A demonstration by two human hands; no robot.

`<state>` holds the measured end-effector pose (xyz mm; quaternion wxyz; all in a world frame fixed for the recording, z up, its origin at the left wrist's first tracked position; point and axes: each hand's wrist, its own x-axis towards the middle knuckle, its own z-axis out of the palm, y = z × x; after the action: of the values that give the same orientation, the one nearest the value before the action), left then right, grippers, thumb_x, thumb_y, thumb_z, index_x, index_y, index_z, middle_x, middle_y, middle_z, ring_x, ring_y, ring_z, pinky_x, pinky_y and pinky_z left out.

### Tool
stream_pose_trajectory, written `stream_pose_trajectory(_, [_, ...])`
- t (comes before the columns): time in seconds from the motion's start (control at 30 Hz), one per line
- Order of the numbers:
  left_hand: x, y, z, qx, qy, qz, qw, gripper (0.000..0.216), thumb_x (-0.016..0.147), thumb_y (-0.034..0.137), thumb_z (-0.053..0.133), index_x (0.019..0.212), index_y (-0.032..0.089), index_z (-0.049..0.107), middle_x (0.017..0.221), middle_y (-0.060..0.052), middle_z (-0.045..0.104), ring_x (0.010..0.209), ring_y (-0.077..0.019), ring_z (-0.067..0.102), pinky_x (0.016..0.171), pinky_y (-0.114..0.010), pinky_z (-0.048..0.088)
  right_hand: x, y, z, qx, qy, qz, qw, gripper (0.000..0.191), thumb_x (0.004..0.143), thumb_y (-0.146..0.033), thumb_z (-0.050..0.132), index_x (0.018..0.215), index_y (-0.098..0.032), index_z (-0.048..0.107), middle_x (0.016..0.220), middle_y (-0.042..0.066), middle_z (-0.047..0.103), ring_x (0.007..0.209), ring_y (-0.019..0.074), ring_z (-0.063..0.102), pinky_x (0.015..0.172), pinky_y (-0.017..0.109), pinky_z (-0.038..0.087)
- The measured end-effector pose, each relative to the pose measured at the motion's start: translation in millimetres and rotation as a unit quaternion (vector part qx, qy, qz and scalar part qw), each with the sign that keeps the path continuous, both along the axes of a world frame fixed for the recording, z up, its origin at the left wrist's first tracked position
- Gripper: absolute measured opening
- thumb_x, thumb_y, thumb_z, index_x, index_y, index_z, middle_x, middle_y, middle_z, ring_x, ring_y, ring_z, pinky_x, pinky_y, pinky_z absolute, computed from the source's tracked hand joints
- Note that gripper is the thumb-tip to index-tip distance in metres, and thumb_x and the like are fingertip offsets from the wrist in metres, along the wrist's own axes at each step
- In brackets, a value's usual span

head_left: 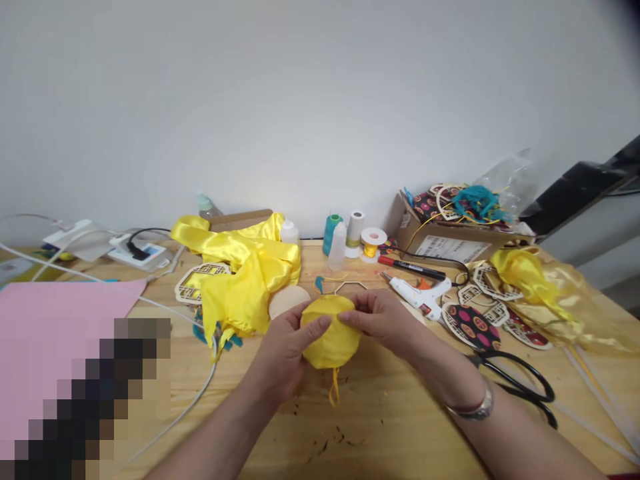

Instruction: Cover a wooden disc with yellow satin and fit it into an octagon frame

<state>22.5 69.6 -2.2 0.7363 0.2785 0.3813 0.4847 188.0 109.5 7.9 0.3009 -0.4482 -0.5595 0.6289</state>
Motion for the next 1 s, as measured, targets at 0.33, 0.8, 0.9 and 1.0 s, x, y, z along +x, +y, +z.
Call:
stream_pose_trajectory(0.33, [-2.2, -5.0, -4.1, -0.041, 0.081, 0.045, 0.995, 0.036, 0.064, 0.022, 0.079, 0.097, 0.012, 0.069, 0.076, -0.007, 0.075, 0.067, -0.0226, 0.070, 0.063, -0.031, 0.055, 0.1, -4.7, -7.8, 0.062, -0.092, 0.029, 0.993, 0.017, 0.071, -0.033, 0.065, 0.067, -0.017, 0.060, 0.067, 0.001, 0.059, 0.065, 0.0154, 0.053, 0.055, 0.025, 0.040])
stream_pose_trajectory(0.8, [-2.4, -4.6, -7.7, -0.042, 0.014, 0.056, 0.997, 0.024, 0.077, 0.029, 0.068, 0.095, 0.012, 0.072, 0.080, -0.007, 0.076, 0.076, -0.0212, 0.070, 0.068, -0.028, 0.054, 0.6, -3.3, -8.0, 0.038, -0.064, 0.031, 0.997, 0.018, 0.071, -0.033, 0.064, 0.068, -0.016, 0.060, 0.067, 0.002, 0.060, 0.063, 0.0150, 0.053, 0.057, 0.026, 0.043])
stream_pose_trajectory(0.9, [-3.0, -0.8, -9.0, -0.073, 0.009, 0.070, 0.995, 0.035, 0.080, 0.043, 0.064, 0.095, 0.012, 0.072, 0.083, -0.009, 0.076, 0.079, -0.0228, 0.071, 0.069, -0.029, 0.055, 2.2, -2.7, -7.2, 0.018, -0.051, 0.024, 0.998, 0.020, 0.070, -0.035, 0.065, 0.068, -0.015, 0.060, 0.066, 0.002, 0.060, 0.063, 0.0150, 0.054, 0.059, 0.027, 0.045])
stream_pose_trajectory(1.0, [-5.7, 1.8, -11.3, -0.073, -0.004, 0.048, 0.996, 0.052, 0.079, 0.058, 0.056, 0.096, 0.011, 0.072, 0.087, -0.012, 0.076, 0.084, -0.0255, 0.070, 0.071, -0.032, 0.055, 3.6, -1.8, -6.8, -0.001, -0.035, 0.001, 0.999, 0.021, 0.069, -0.036, 0.066, 0.070, -0.015, 0.061, 0.068, 0.003, 0.062, 0.065, 0.0154, 0.056, 0.061, 0.028, 0.046])
